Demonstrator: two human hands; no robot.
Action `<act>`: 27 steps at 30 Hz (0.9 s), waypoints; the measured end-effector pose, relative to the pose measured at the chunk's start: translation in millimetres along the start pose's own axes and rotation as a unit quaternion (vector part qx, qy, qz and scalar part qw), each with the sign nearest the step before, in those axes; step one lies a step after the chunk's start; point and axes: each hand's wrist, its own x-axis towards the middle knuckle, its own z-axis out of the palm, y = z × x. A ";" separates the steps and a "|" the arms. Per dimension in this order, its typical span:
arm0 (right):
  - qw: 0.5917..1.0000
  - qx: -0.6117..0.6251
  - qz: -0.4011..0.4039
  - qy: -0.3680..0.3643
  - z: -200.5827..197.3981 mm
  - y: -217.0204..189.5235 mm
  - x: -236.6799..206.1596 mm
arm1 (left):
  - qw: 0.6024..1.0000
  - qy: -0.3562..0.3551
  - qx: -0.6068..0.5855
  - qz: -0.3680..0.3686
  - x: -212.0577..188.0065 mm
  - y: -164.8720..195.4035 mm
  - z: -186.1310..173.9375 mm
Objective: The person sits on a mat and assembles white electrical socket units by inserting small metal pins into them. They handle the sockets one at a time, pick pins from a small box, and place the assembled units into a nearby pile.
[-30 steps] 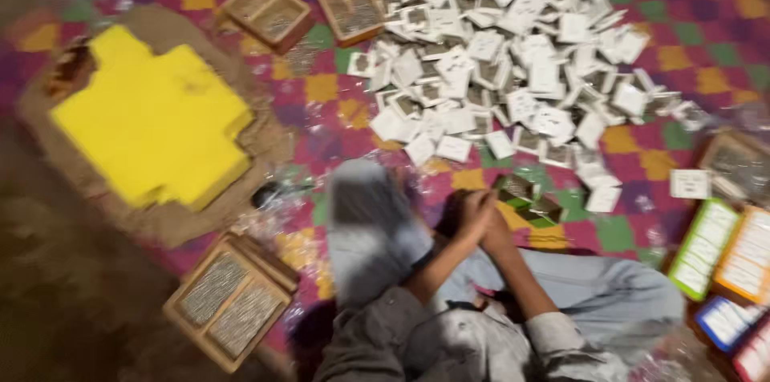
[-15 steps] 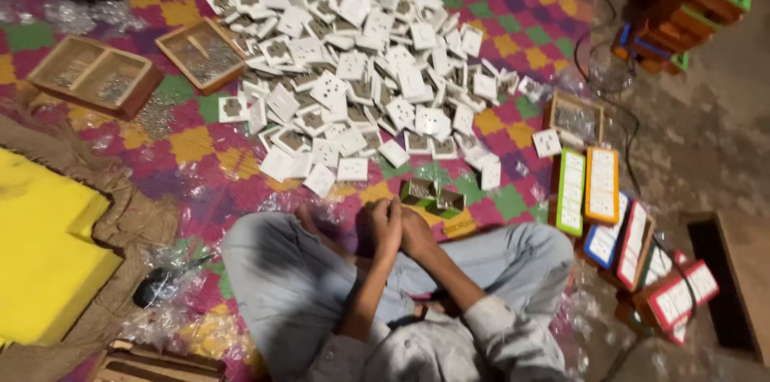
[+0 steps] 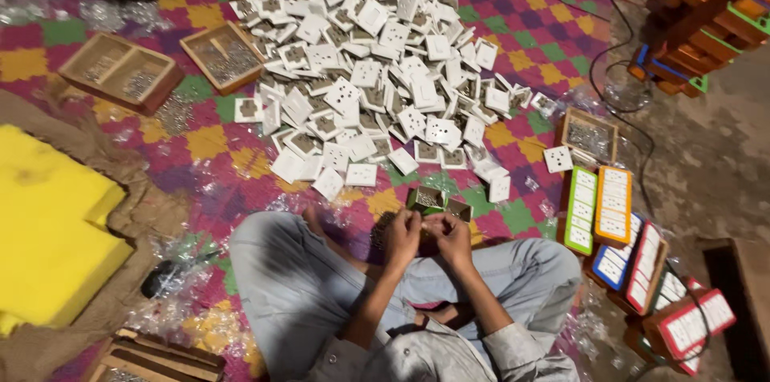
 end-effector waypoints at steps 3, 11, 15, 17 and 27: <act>0.984 0.150 0.094 0.010 4.7 6.5 8.6 | 0.989 0.022 0.069 0.132 -3.3 0.5 -1.3; 0.949 0.275 0.150 0.023 -10.2 14.1 4.7 | 0.987 -0.001 0.087 0.135 -15.0 0.0 6.4; 0.950 0.268 0.162 0.019 -10.5 19.0 3.9 | 0.969 0.027 0.139 0.202 -15.0 5.2 -0.6; 0.944 0.285 0.165 0.024 -11.6 24.6 2.7 | 0.965 0.027 0.145 0.216 -17.2 7.8 -2.6; 0.968 0.240 0.065 0.022 -17.9 44.9 2.8 | 0.996 -0.035 -0.021 0.074 -11.0 -4.2 12.8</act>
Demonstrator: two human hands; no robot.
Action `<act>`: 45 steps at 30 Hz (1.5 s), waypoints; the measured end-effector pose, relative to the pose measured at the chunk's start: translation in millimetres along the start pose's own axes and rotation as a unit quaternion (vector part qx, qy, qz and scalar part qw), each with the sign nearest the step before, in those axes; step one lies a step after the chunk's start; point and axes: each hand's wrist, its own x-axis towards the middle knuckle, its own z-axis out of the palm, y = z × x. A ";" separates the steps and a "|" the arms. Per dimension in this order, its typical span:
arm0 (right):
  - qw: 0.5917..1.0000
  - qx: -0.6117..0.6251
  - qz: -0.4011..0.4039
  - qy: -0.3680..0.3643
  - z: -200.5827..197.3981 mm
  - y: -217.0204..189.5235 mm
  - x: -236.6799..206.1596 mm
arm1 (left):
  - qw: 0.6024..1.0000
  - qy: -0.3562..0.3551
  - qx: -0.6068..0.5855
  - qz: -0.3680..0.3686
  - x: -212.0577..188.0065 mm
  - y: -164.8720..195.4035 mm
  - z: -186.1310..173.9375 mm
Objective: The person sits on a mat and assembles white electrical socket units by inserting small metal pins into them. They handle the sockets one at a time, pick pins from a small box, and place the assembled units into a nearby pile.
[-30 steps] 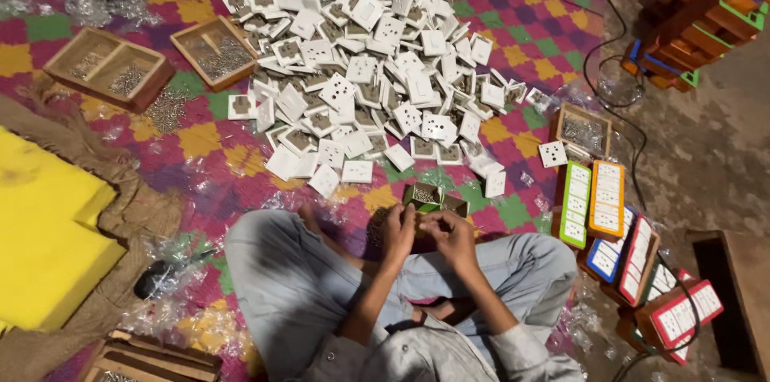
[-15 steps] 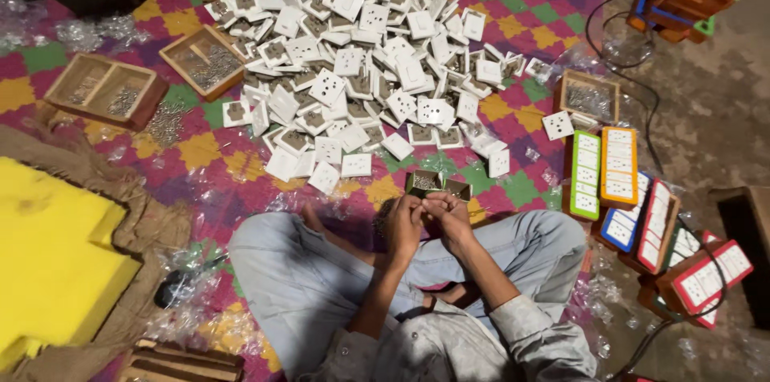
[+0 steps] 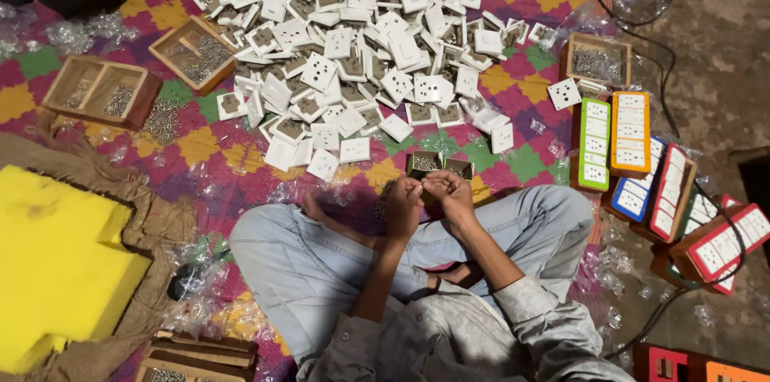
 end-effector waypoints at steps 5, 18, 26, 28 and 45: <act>0.998 0.009 -0.028 -0.046 3.4 -7.8 -3.8 | 0.996 -0.014 -0.094 -0.003 4.1 -4.1 -1.8; 0.993 -0.111 -0.005 -0.028 2.8 -10.5 -5.7 | 0.997 -0.025 -0.071 0.014 1.5 0.3 -7.8; 0.998 -0.061 -0.001 -0.031 3.7 -13.4 -7.6 | 0.993 -0.026 -0.111 -0.003 4.0 -7.6 -6.0; 0.992 -0.116 -0.018 -0.037 2.0 -8.5 -7.1 | 0.993 -0.024 -0.115 -0.007 4.4 -7.7 -5.5; 0.970 -0.242 -0.028 -0.023 -0.3 -14.2 -7.9 | 0.992 -0.039 -0.114 -0.041 4.3 -7.6 -4.0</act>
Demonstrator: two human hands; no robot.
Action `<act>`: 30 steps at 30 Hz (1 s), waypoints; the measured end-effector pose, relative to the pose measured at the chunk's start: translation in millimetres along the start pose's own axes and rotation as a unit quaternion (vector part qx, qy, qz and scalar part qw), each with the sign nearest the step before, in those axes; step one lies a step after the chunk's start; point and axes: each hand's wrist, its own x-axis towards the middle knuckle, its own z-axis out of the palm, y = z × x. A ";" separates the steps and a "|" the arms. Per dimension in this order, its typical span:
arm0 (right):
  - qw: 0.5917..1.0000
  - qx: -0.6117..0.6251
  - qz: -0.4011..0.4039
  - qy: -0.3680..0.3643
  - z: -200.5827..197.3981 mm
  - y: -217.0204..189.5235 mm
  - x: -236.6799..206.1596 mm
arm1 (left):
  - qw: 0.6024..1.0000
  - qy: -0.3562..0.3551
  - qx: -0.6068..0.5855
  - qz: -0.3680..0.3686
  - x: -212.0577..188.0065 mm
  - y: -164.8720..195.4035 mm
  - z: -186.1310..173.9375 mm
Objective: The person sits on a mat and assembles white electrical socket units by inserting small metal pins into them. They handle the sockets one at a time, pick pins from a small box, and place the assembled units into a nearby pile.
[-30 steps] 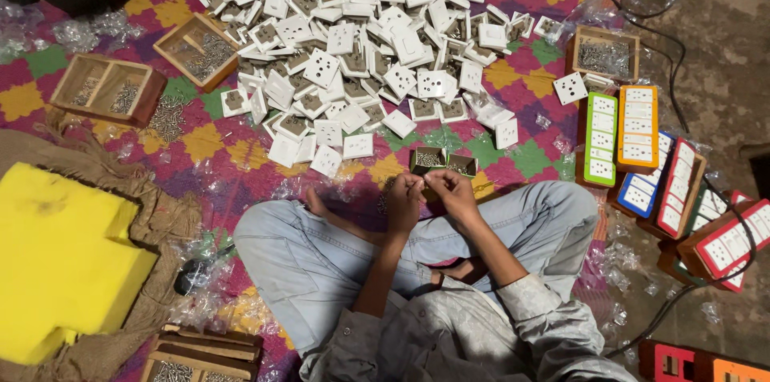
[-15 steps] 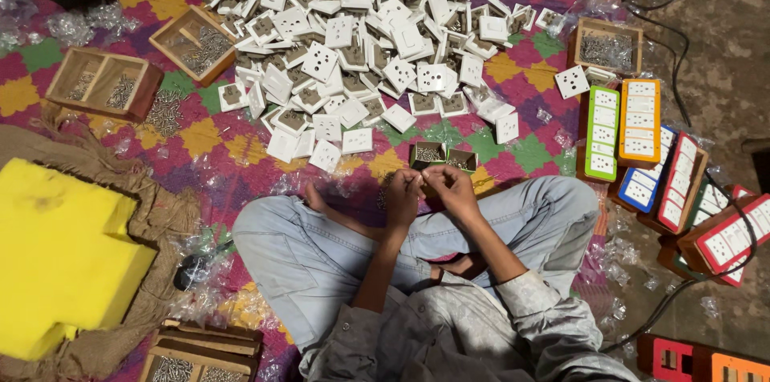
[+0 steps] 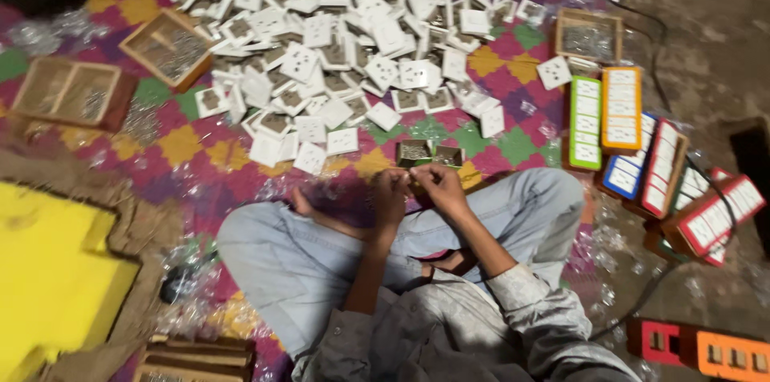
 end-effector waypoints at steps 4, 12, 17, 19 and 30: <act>0.998 0.050 0.017 -0.018 -2.4 6.2 1.1 | 0.999 -0.008 0.040 0.006 -0.7 0.0 -1.4; 0.998 0.061 -0.018 0.005 -3.9 9.4 -1.1 | 0.999 -0.004 -0.017 -0.027 -2.0 -2.9 -0.8; 1.000 0.024 0.011 -0.002 -4.1 20.6 -0.5 | 1.000 0.006 0.010 -0.004 -2.1 -7.9 -1.6; 0.999 0.023 -0.045 -0.012 -4.5 22.3 0.4 | 1.000 0.008 0.025 0.005 -2.1 -9.2 -1.5; 0.999 -0.029 -0.008 0.026 -0.4 4.0 -5.9 | 1.000 0.010 -0.001 0.012 -4.2 -9.0 -1.6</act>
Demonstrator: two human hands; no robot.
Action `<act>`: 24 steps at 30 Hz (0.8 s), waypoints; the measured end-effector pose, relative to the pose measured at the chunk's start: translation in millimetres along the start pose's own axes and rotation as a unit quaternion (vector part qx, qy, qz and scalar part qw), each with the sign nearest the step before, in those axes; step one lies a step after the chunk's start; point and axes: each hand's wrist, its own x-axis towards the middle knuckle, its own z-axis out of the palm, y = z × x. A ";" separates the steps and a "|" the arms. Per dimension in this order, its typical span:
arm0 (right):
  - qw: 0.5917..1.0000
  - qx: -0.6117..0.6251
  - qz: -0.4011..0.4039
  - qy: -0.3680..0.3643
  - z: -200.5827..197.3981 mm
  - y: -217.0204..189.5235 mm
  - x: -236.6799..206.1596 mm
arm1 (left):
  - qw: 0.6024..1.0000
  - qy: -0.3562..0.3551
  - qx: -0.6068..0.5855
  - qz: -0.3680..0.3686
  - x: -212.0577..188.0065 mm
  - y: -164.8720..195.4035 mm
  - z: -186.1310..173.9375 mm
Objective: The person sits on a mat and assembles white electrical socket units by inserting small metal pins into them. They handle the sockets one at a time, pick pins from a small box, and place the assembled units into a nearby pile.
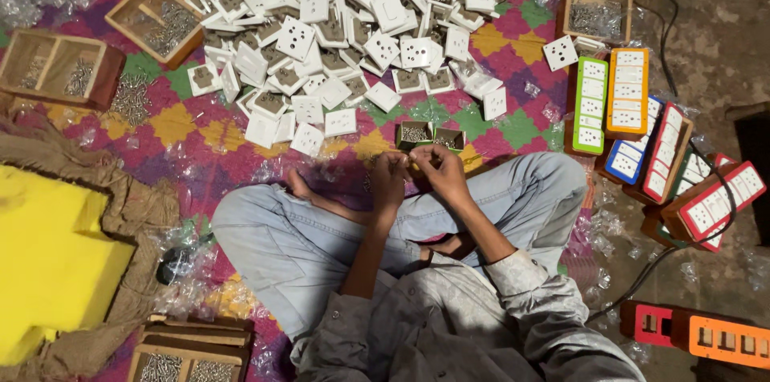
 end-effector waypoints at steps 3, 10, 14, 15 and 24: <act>0.999 -0.039 0.016 -0.009 -1.5 0.6 0.5 | 1.000 0.004 0.002 0.001 -0.1 0.3 0.6; 0.998 0.007 -0.067 0.008 -1.1 -0.7 1.7 | 0.999 0.000 -0.033 0.014 0.7 1.0 1.2; 0.999 -0.006 -0.045 0.021 2.0 -6.8 -0.6 | 1.000 0.017 -0.013 -0.001 0.8 2.1 1.3; 0.999 -0.011 -0.030 0.014 2.1 -7.5 -1.1 | 1.000 0.019 -0.012 -0.004 0.7 2.1 1.4; 0.993 0.019 -0.118 0.010 1.1 -1.0 1.6 | 0.999 0.016 -0.034 -0.012 1.5 0.1 0.7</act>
